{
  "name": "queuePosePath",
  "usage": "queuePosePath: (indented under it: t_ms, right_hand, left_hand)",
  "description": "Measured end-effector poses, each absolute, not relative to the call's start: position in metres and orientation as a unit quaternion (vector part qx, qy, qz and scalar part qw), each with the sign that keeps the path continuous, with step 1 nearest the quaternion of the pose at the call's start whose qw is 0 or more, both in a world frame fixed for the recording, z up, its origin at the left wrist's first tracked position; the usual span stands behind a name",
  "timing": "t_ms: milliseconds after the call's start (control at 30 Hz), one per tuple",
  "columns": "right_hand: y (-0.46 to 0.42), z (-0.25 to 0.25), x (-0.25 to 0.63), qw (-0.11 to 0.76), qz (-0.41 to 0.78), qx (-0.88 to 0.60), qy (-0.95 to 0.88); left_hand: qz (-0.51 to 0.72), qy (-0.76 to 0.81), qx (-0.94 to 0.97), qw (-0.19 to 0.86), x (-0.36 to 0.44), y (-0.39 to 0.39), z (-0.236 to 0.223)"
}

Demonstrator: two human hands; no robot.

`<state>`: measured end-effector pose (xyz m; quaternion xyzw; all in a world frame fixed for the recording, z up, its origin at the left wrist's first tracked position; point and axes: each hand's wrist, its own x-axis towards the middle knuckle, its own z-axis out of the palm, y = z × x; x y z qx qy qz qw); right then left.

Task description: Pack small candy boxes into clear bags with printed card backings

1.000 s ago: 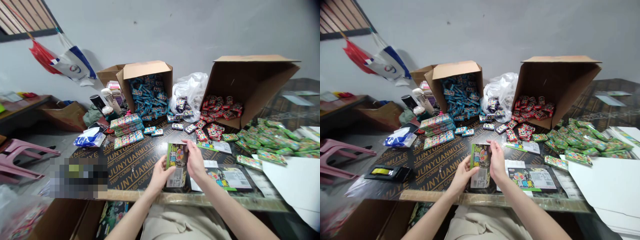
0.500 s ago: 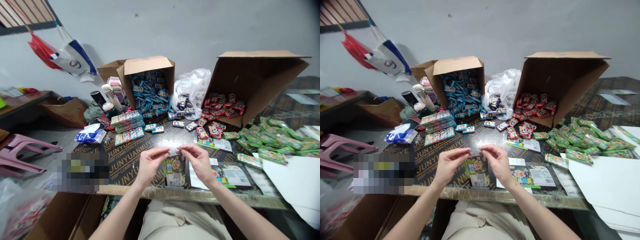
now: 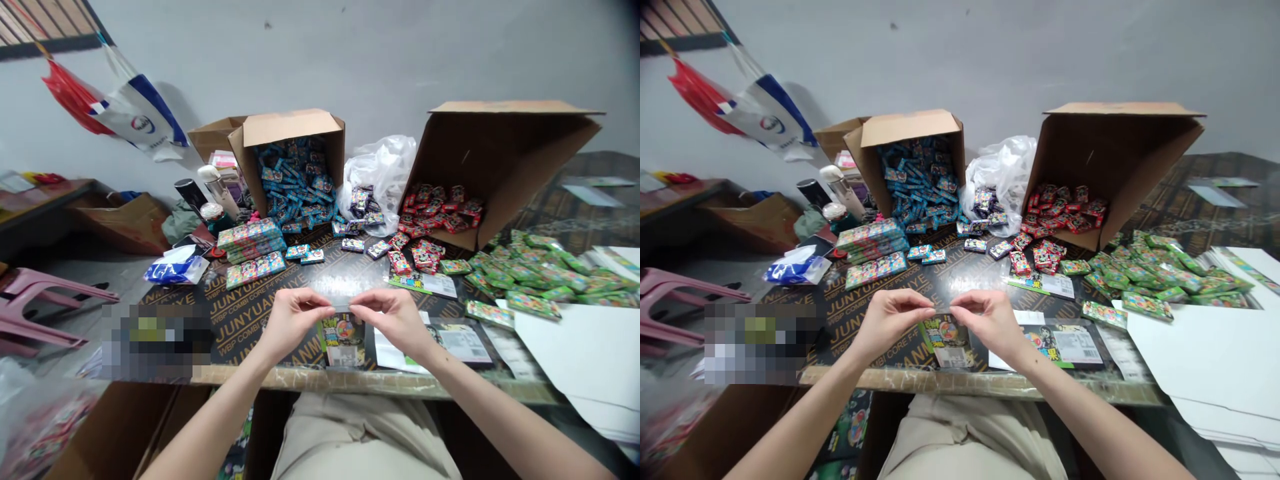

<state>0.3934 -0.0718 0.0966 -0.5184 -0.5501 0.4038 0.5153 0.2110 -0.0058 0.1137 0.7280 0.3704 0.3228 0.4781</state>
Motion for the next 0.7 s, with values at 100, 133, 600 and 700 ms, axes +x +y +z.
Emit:
queuePosePath:
  t_ms: [100,133,600,700]
  right_hand:
    - [-0.071,0.099,0.394,0.509,0.403,-0.521,-0.554]
    - [-0.071,0.100,0.395,0.507,0.402,-0.522,-0.557]
    - [-0.082,0.086,0.414,0.467,0.246,-0.476,-0.703]
    - [-0.088,0.073,0.420,0.461,0.201,-0.437,-0.746]
  left_hand:
    - [0.327,0.368,0.730,0.473,0.210,-0.006,0.114]
    - [0.324,0.367,0.732,0.474,0.210,-0.006,0.114]
    - [0.346,0.230,0.860,0.296,0.208,-0.009,0.108]
    - [0.354,0.204,0.876,0.256,0.204,-0.011,0.100]
